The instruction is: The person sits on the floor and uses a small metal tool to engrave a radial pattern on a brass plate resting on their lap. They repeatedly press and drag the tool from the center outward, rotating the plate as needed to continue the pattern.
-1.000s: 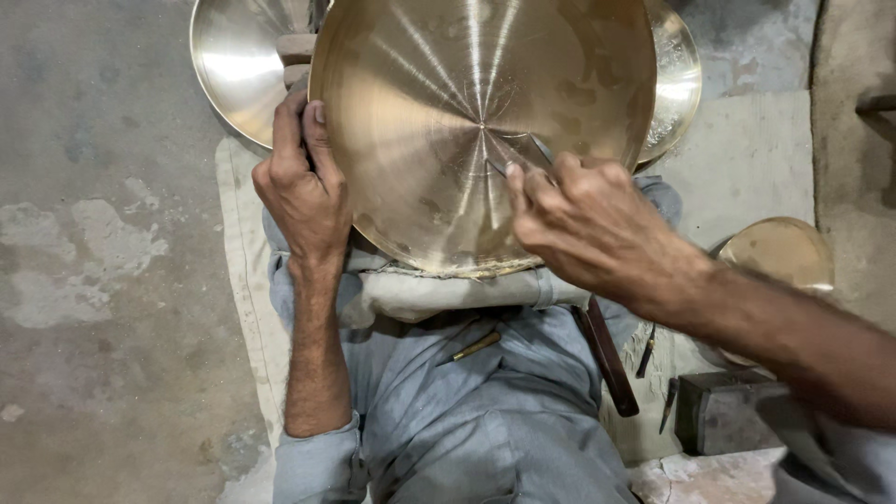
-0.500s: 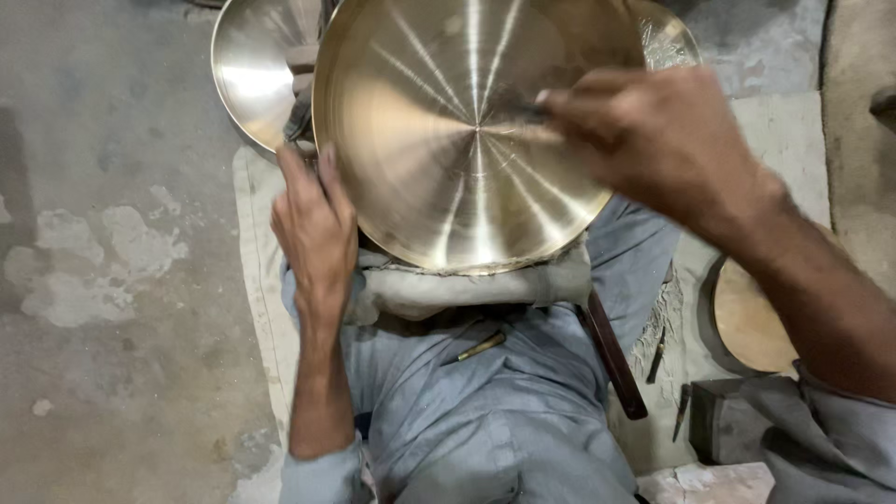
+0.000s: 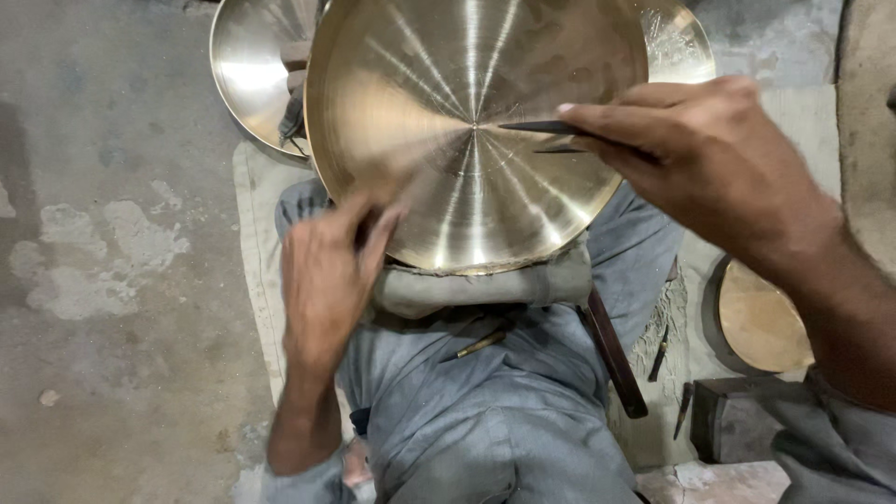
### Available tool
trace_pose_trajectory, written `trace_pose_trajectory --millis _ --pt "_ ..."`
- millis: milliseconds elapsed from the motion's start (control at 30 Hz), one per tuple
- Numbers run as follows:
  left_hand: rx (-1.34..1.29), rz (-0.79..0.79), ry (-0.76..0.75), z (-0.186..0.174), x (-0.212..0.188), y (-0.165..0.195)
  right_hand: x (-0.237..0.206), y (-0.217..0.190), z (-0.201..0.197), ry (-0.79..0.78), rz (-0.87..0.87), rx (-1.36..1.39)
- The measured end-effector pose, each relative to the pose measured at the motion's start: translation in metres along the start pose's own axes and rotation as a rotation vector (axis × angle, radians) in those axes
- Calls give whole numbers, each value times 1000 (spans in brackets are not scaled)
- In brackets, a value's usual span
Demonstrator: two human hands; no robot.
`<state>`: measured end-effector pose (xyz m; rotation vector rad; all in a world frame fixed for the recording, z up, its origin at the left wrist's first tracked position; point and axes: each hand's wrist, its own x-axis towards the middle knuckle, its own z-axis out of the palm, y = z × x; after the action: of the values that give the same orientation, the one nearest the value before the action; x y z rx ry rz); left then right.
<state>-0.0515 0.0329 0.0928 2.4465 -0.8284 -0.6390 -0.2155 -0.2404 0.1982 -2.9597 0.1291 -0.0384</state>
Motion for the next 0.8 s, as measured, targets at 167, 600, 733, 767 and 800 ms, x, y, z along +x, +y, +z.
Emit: trace_pose_trajectory --millis 167,600,733,767,800 --pt "-334 728 230 20 59 23 11 -12 6 -119 -73 -53" --pt "-275 834 214 49 81 33 29 -19 14 -125 -161 -150" --pt "-267 830 230 52 82 31 29 -19 14 -139 -145 -149" --pt "-268 832 237 53 82 31 29 -19 14 -141 -140 -148" --pt "-269 834 243 53 82 31 28 -19 14 -133 -143 -137"
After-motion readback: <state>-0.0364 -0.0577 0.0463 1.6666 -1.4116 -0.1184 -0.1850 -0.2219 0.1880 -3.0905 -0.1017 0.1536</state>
